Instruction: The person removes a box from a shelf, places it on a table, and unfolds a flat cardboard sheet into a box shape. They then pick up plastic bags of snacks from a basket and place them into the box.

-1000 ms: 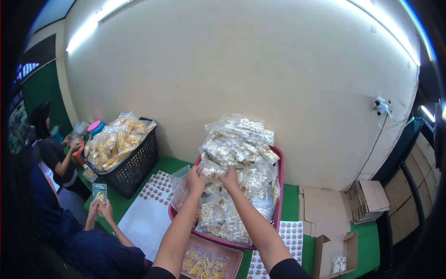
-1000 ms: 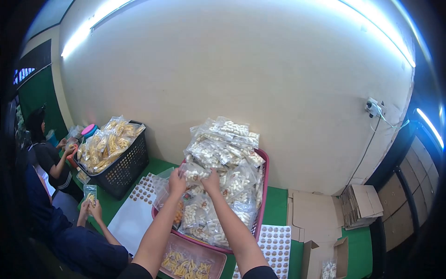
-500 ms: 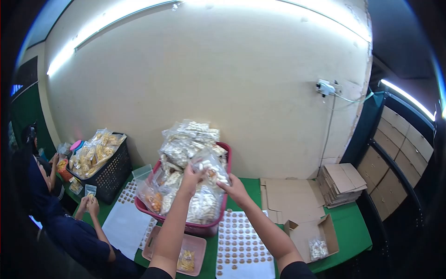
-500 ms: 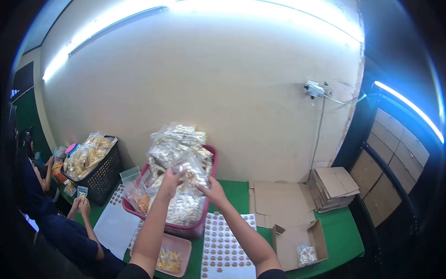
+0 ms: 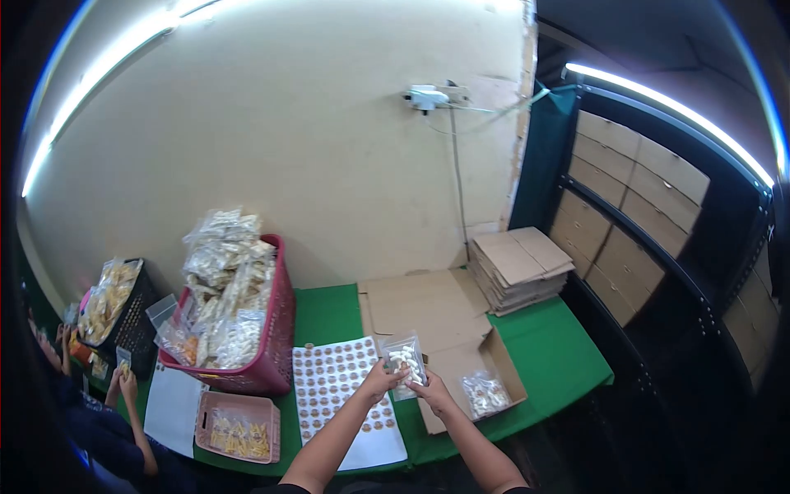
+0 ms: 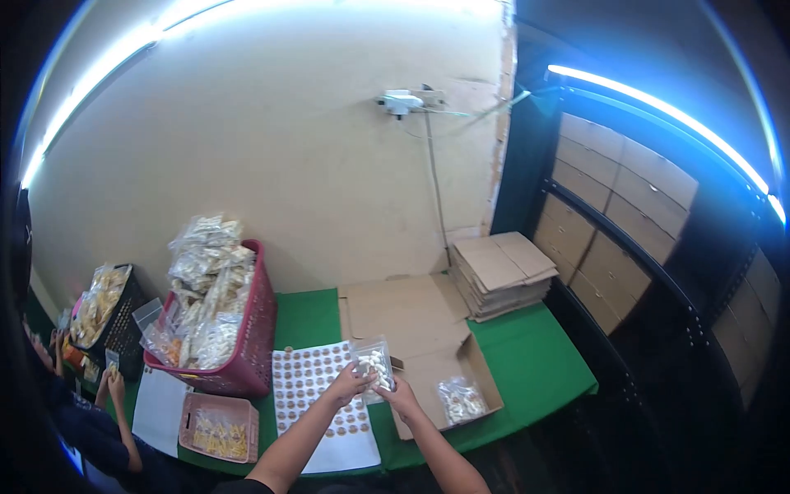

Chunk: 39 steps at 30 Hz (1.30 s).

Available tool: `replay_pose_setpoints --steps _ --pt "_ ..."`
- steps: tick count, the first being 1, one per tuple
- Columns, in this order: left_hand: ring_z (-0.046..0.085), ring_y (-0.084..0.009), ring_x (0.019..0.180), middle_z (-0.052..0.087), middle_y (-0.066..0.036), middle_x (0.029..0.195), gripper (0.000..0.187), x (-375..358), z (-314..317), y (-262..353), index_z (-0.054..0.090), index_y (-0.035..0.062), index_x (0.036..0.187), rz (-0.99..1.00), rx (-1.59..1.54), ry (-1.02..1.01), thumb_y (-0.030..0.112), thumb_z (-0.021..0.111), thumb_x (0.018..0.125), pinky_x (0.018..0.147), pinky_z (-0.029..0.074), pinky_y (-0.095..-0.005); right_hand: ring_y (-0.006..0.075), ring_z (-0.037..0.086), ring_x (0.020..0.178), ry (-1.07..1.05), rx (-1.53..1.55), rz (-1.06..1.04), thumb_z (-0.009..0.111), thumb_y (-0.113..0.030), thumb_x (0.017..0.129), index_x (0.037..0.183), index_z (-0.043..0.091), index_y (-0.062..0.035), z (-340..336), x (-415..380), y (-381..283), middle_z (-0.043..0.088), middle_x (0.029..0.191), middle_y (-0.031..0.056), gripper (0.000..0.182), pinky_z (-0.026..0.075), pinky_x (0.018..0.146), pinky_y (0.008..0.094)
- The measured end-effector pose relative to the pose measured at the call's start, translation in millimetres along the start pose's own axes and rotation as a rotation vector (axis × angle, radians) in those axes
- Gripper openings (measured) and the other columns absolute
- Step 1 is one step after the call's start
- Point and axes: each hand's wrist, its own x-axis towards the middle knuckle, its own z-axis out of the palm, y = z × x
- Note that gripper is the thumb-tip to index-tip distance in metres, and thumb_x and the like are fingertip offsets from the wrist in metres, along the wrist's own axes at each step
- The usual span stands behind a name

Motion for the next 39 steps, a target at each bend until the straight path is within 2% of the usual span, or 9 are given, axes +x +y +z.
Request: replay_pose_setpoints --steps 2,13,21,24,26,31,33,36,39 --pt "0.061 -0.0183 0.09 0.06 -0.012 0.102 0.066 24 5 -46 0.037 0.0015 0.122 0.033 0.081 -0.097 0.009 0.077 0.07 0.073 0.051 -0.0292 0.0066 0.054 0.075 0.047 -0.03 0.053 0.074 -0.018 0.075 0.099 0.057 -0.0016 -25 -16 2 0.06 0.085 0.0014 0.034 0.044 0.062 0.0211" --pt "0.061 -0.0134 0.088 0.062 -0.007 0.099 0.049 58 66 -132 0.052 0.0029 0.112 -0.127 0.142 -0.295 0.008 0.077 0.07 0.072 0.051 -0.0257 0.0165 0.057 0.096 0.146 -0.192 -0.002 0.074 -0.012 0.074 0.12 0.041 0.0023 -116 -66 34 0.058 0.104 0.0124 0.058 0.047 0.081 0.0278" --pt "0.061 -0.0124 0.082 0.063 -0.006 0.093 0.047 87 106 -168 0.055 0.0015 0.108 -0.109 0.22 -0.122 0.008 0.078 0.068 0.069 0.051 -0.0255 0.0193 0.054 0.1 -0.003 -0.478 0.103 0.07 -0.023 0.079 0.124 0.039 0.0033 -193 -34 47 0.054 0.111 0.016 0.06 0.047 0.08 0.0297" --pt "0.061 -0.0125 0.084 0.063 -0.006 0.093 0.047 100 117 -180 0.055 0.0015 0.108 -0.145 0.343 -0.021 0.009 0.079 0.068 0.072 0.051 -0.0263 0.0189 0.054 0.099 -0.01 -0.208 0.04 0.07 -0.023 0.079 0.122 0.043 0.0022 -222 -6 53 0.053 0.113 0.0142 0.057 0.046 0.081 0.0296" --pt "0.06 -0.0138 0.089 0.062 -0.005 0.099 0.052 103 129 -182 0.053 0.0023 0.112 -0.187 0.336 -0.191 0.012 0.079 0.068 0.077 0.049 -0.0269 0.0163 0.055 0.093 0.029 -0.082 0.043 0.068 -0.019 0.08 0.116 0.049 0.0012 -240 14 55 0.057 0.107 0.0108 0.046 0.046 0.079 0.0284" --pt "0.059 -0.0131 0.087 0.063 -0.004 0.092 0.038 97 168 -184 0.055 0.0021 0.107 -0.055 0.22 -0.008 0.012 0.074 0.075 0.075 0.05 -0.0267 0.0106 0.057 0.079 -0.089 -0.026 0.133 0.065 -0.01 0.081 0.104 0.056 -0.0015 -266 41 48 0.062 0.091 0.0042 0.026 0.046 0.068 0.0244" --pt "0.059 -0.0132 0.084 0.063 -0.004 0.091 0.03 97 178 -184 0.056 0.0032 0.105 -0.068 -0.132 0.254 0.018 0.068 0.081 0.071 0.049 -0.0263 0.01 0.056 0.078 -0.131 -0.018 0.17 0.065 -0.01 0.081 0.104 0.056 -0.0019 -266 44 43 0.062 0.091 0.0035 0.026 0.046 0.067 0.0239" --pt "0.058 -0.0134 0.082 0.062 -0.003 0.091 0.025 103 172 -193 0.059 0.0049 0.102 0.033 -0.054 0.367 0.022 0.064 0.084 0.068 0.047 -0.0262 0.009 0.055 0.076 -0.28 -0.139 0.228 0.065 -0.011 0.081 0.103 0.057 -0.0034 -260 44 30 0.061 0.087 0.0018 0.025 0.045 0.064 0.0231" --pt "0.059 -0.0128 0.082 0.062 -0.004 0.091 0.022 96 175 -187 0.06 0.0044 0.097 0.014 0.024 0.377 0.021 0.065 0.084 0.068 0.05 -0.0265 0.008 0.054 0.075 -0.139 0.027 0.284 0.065 -0.012 0.081 0.098 0.059 -0.0042 -246 42 26 0.06 0.082 0.0006 0.019 0.044 0.062 0.0232"
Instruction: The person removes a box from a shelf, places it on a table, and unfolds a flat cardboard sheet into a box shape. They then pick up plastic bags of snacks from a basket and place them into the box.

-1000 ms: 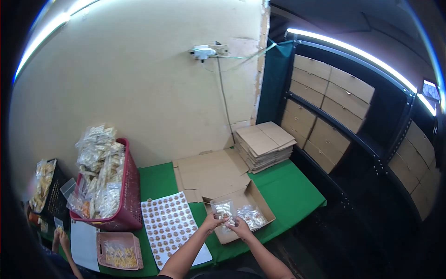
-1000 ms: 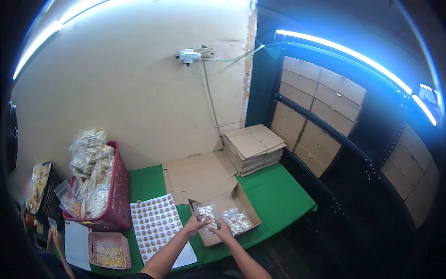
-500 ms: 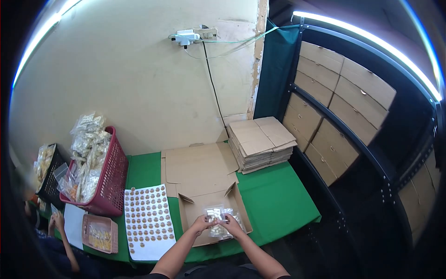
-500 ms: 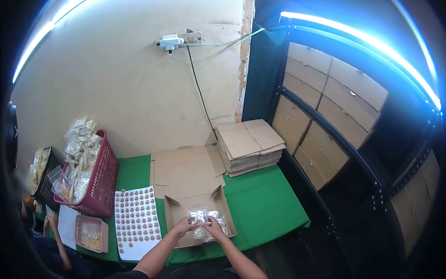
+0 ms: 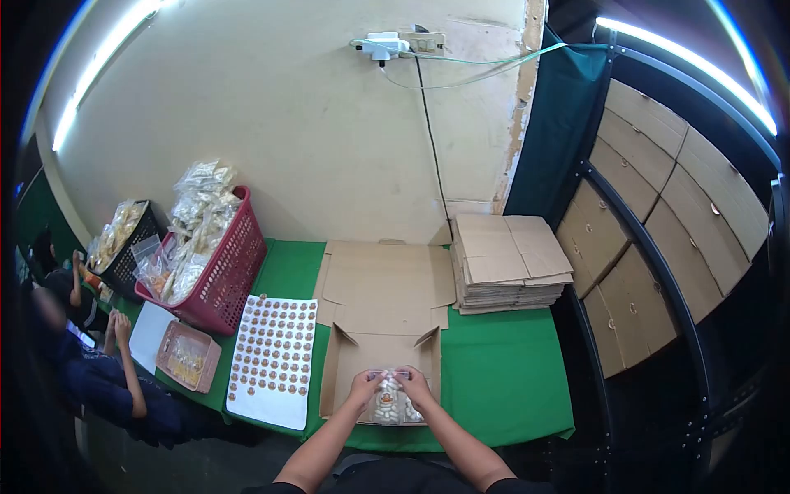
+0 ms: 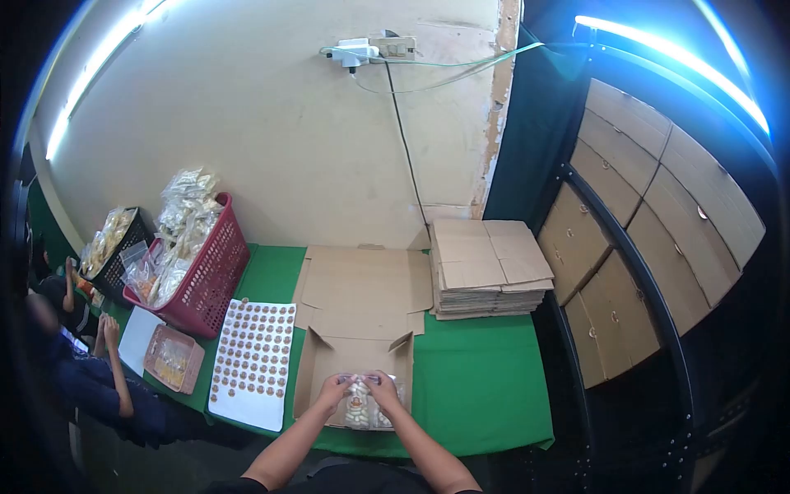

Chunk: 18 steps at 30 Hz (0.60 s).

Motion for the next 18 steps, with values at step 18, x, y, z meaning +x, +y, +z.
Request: replay_pose_setpoints --steps 18 --pt "0.063 -0.0134 0.064 0.068 -0.009 0.076 0.021 23 -21 36 0.068 0.0002 0.092 0.313 0.641 -0.058 0.018 0.061 0.084 0.062 0.049 -0.0257 0.0107 0.058 0.07 0.161 -0.117 -0.176 0.063 -0.009 0.083 0.092 0.064 0.0018 -7 27 15 0.063 0.08 0.0049 0.014 0.05 0.061 0.0251"
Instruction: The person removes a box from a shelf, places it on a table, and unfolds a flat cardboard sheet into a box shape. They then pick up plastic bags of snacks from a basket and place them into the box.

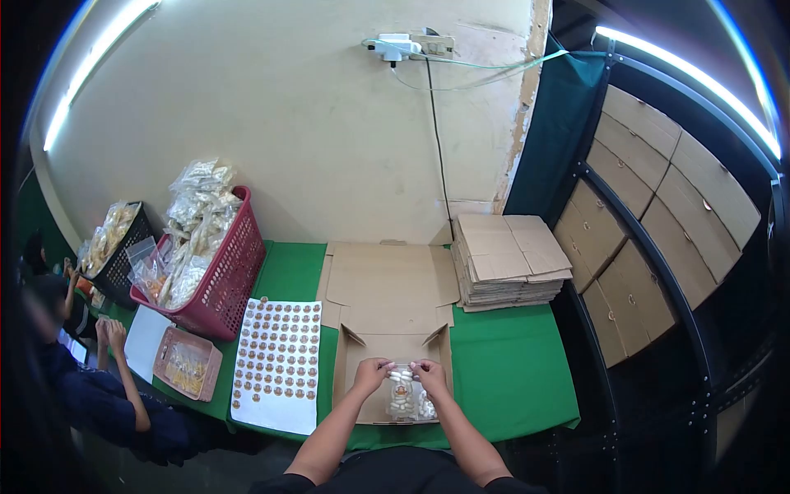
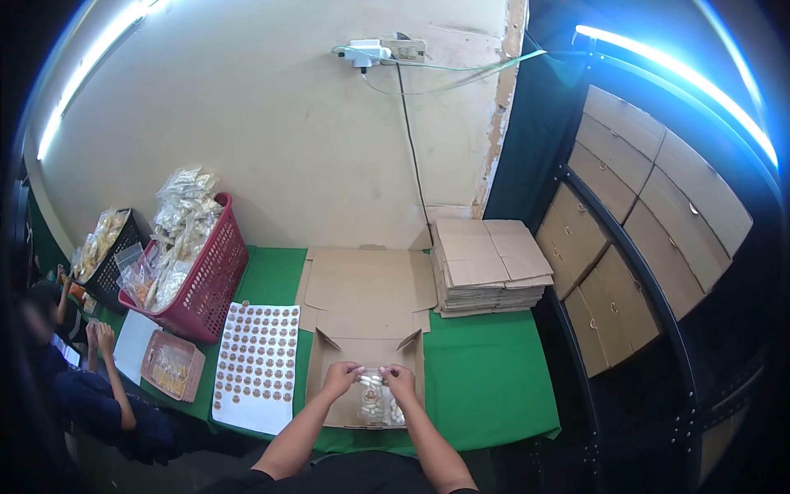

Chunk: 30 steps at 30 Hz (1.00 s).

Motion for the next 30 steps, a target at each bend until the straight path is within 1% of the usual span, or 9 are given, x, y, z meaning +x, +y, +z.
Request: replay_pose_setpoints --steps 8,10,14,17,19,21,22,26,30 --pt "0.06 -0.0094 0.06 0.067 -0.006 0.072 0.02 7 -12 -26 0.067 -0.0005 0.093 -0.031 -0.109 -0.012 0.017 0.061 0.084 0.058 0.048 -0.0241 0.0115 0.057 0.071 -0.054 0.057 0.031 0.064 -0.013 0.082 0.091 0.063 0.0001 14 0 -13 0.062 0.08 0.0044 0.015 0.049 0.065 0.0265" --pt "0.061 -0.0108 0.061 0.067 -0.008 0.072 0.02 5 -9 -32 0.068 -0.0002 0.092 -0.041 -0.106 0.008 0.017 0.061 0.084 0.059 0.049 -0.0252 0.017 0.058 0.073 0.28 -0.277 -0.372 0.066 -0.016 0.079 0.096 0.059 -0.0017 24 -9 -17 0.061 0.084 0.0072 0.023 0.048 0.067 0.0295" --pt "0.058 -0.0094 0.061 0.066 -0.005 0.076 0.024 1 -6 -24 0.066 -0.0013 0.091 -0.06 -0.245 0.025 0.021 0.056 0.088 0.058 0.047 -0.0222 0.0298 0.06 0.077 0.079 -0.662 -0.754 0.067 -0.02 0.076 0.098 0.055 -0.0027 36 -25 -30 0.061 0.088 0.012 0.031 0.048 0.071 0.0343" --pt "0.06 -0.011 0.067 0.066 -0.007 0.082 0.028 -14 -7 14 0.062 -0.0014 0.103 -0.163 -0.589 -0.092 0.023 0.053 0.09 0.061 0.047 -0.0222 0.0323 0.061 0.079 0.01 -0.54 -0.477 0.067 -0.022 0.076 0.096 0.055 -0.003 46 -42 -45 0.063 0.087 0.0136 0.03 0.047 0.075 0.032" --pt "0.059 -0.0109 0.076 0.064 -0.005 0.084 0.03 -15 -10 18 0.06 0.0021 0.107 -0.195 -0.734 -0.121 0.026 0.057 0.088 0.064 0.047 -0.0223 0.0251 0.062 0.08 0.058 -0.546 -0.345 0.064 -0.021 0.08 0.094 0.057 -0.0027 37 -25 -26 0.065 0.085 0.0116 0.024 0.046 0.077 0.0298" --pt "0.057 -0.0105 0.078 0.062 -0.003 0.083 0.029 -15 2 10 0.061 0.004 0.104 -0.14 -0.609 0.064 0.027 0.06 0.086 0.065 0.046 -0.0219 0.0162 0.062 0.08 -0.041 -0.069 -0.244 0.059 -0.017 0.085 0.091 0.058 -0.0022 32 -19 -25 0.066 0.085 0.0083 0.016 0.046 0.074 0.0281" --pt "0.055 -0.01 0.081 0.06 -0.001 0.083 0.028 -15 8 7 0.062 0.006 0.101 -0.086 -0.48 0.243 0.028 0.064 0.084 0.066 0.045 -0.0214 0.0099 0.059 0.08 -0.077 -0.051 -0.225 0.055 -0.012 0.088 0.09 0.059 -0.0018 28 -17 -23 0.066 0.085 0.005 0.011 0.045 0.073 0.0261" --pt "0.053 -0.0096 0.077 0.057 0.0 0.079 0.028 -15 13 -1 0.063 0.0082 0.097 -0.211 -0.657 0.237 0.027 0.071 0.078 0.064 0.045 -0.0215 0.0095 0.059 0.076 -0.06 -0.037 -0.226 0.057 -0.012 0.087 0.09 0.06 0.0 30 -18 -35 0.065 0.082 0.0042 0.012 0.046 0.07 0.0251" --pt "0.052 -0.0084 0.069 0.058 0.001 0.074 0.024 -6 7 -20 0.063 0.0062 0.094 -0.366 -0.75 -0.007 0.021 0.072 0.077 0.062 0.044 -0.0204 0.0072 0.056 0.072 -0.128 -0.032 -0.234 0.06 -0.013 0.086 0.09 0.06 -0.0006 33 -18 -35 0.063 0.079 0.0019 0.013 0.044 0.066 0.0225"
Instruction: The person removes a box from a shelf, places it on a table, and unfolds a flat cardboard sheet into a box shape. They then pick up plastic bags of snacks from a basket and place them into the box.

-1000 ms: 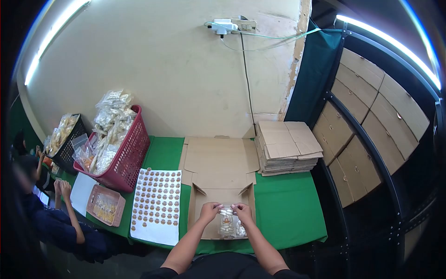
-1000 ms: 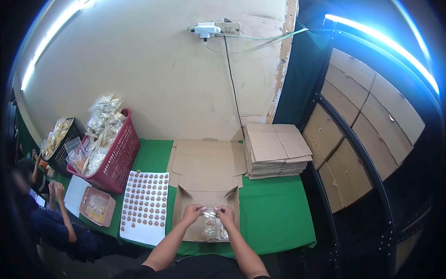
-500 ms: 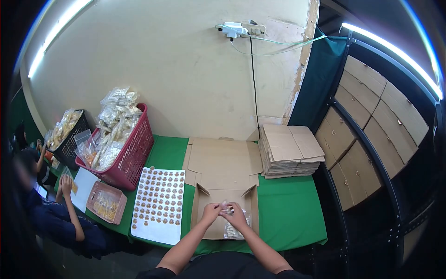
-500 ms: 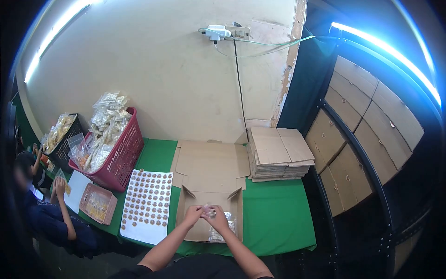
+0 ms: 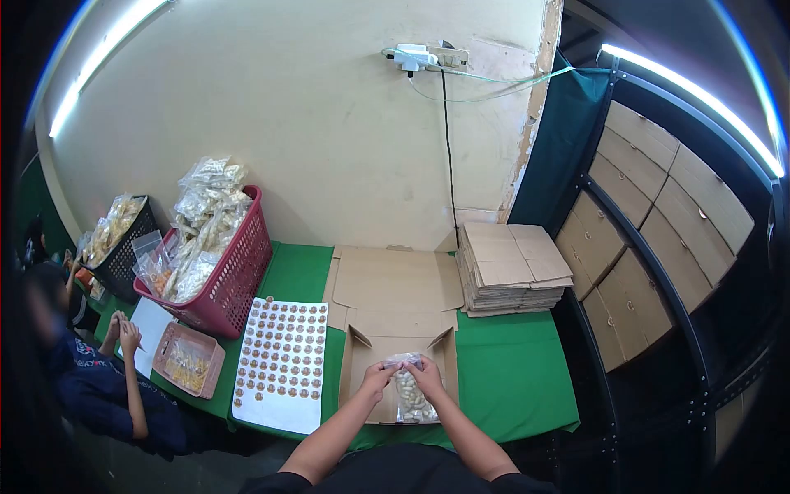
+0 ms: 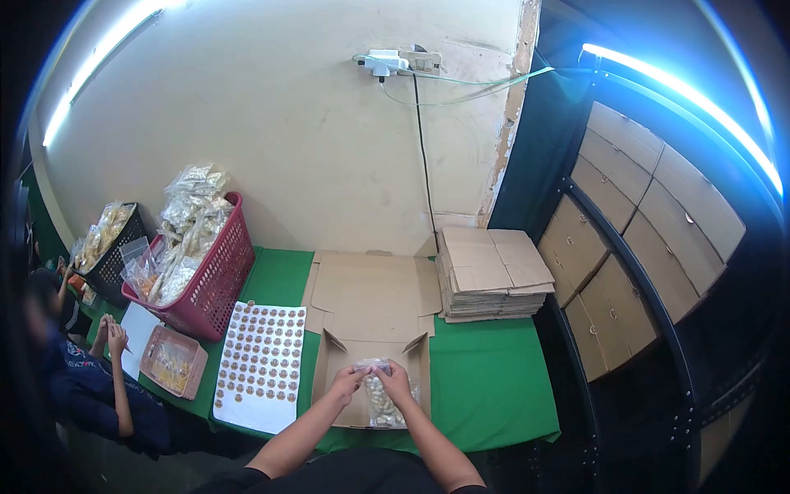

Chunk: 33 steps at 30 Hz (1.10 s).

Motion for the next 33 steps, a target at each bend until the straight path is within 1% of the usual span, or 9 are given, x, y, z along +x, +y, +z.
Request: replay_pose_setpoints --steps 7,17,19,21,23,25,27,30,33 --pt "0.056 -0.0077 0.069 0.065 -0.003 0.083 0.023 8 -12 -17 0.065 0.0005 0.093 0.211 0.118 -0.044 0.022 0.065 0.084 0.063 0.043 -0.02 0.0071 0.054 0.068 0.074 -0.019 0.1 0.058 -0.013 0.087 0.091 0.064 -0.0008 -5 -9 16 0.061 0.075 0.0007 0.014 0.043 0.062 0.0215" --pt "0.06 -0.0114 0.076 0.064 -0.005 0.084 0.025 9 -26 6 0.064 -0.0017 0.095 0.047 0.143 -0.081 0.021 0.059 0.088 0.068 0.05 -0.0247 0.0124 0.051 0.069 0.091 -0.11 0.128 0.061 -0.019 0.084 0.093 0.06 -0.0002 -5 -1 30 0.057 0.076 0.0024 0.02 0.043 0.065 0.0269" --pt "0.061 -0.0127 0.078 0.064 -0.005 0.084 0.024 7 -24 8 0.064 -0.0029 0.095 0.139 0.016 0.117 0.019 0.059 0.088 0.069 0.051 -0.0263 0.0197 0.053 0.076 0.336 -0.655 -0.338 0.069 -0.02 0.076 0.105 0.054 -0.0018 10 -15 12 0.055 0.087 0.008 0.038 0.045 0.068 0.0313" --pt "0.061 -0.0135 0.079 0.064 -0.006 0.086 0.024 2 -15 14 0.063 -0.0033 0.096 0.181 0.014 0.098 0.019 0.059 0.087 0.069 0.052 -0.0268 0.0269 0.054 0.084 0.279 -0.833 -0.411 0.073 -0.019 0.07 0.115 0.047 -0.0045 17 -24 -1 0.052 0.095 0.0126 0.054 0.046 0.074 0.0348" --pt "0.061 -0.0142 0.08 0.063 -0.007 0.087 0.025 -9 -3 17 0.062 -0.0037 0.098 0.217 0.011 0.08 0.018 0.059 0.087 0.069 0.052 -0.0273 0.0337 0.053 0.094 0.097 -0.676 -0.299 0.072 -0.021 0.07 0.112 0.05 -0.0026 20 -33 13 0.053 0.096 0.0141 0.051 0.043 0.085 0.0379" --pt "0.061 -0.0148 0.081 0.062 -0.009 0.091 0.028 -19 7 22 0.06 -0.0034 0.103 0.226 -0.023 -0.081 0.019 0.06 0.087 0.07 0.052 -0.0267 0.0286 0.055 0.095 0.115 -0.6 -0.198 0.066 -0.019 0.077 0.112 0.051 -0.0017 11 -24 34 0.056 0.101 0.0143 0.042 0.043 0.087 0.0346" --pt "0.061 -0.0144 0.082 0.062 -0.01 0.095 0.031 -14 3 8 0.058 -0.0024 0.107 0.343 0.069 0.006 0.02 0.06 0.087 0.071 0.05 -0.0252 0.021 0.055 0.098 0.019 0.139 0.24 0.059 -0.016 0.084 0.114 0.052 -0.0006 5 -19 38 0.057 0.109 0.013 0.034 0.043 0.085 0.0312" --pt "0.059 -0.0113 0.077 0.062 -0.007 0.091 0.029 -6 -6 -10 0.06 -0.0007 0.105 0.395 0.328 0.314 0.021 0.062 0.086 0.069 0.048 -0.0234 0.0159 0.055 0.096 0.046 0.178 0.303 0.055 -0.016 0.088 0.116 0.051 0.0001 7 -17 36 0.058 0.106 0.0094 0.033 0.044 0.082 0.0282" --pt "0.056 -0.009 0.07 0.06 -0.004 0.083 0.023 -7 -16 -16 0.061 0.0006 0.098 0.084 0.075 -0.085 0.019 0.064 0.084 0.063 0.046 -0.0225 0.0167 0.057 0.092 0.022 0.004 0.234 0.059 -0.02 0.086 0.115 0.052 0.0006 14 -15 22 0.061 0.1 0.0089 0.036 0.045 0.081 0.0282"
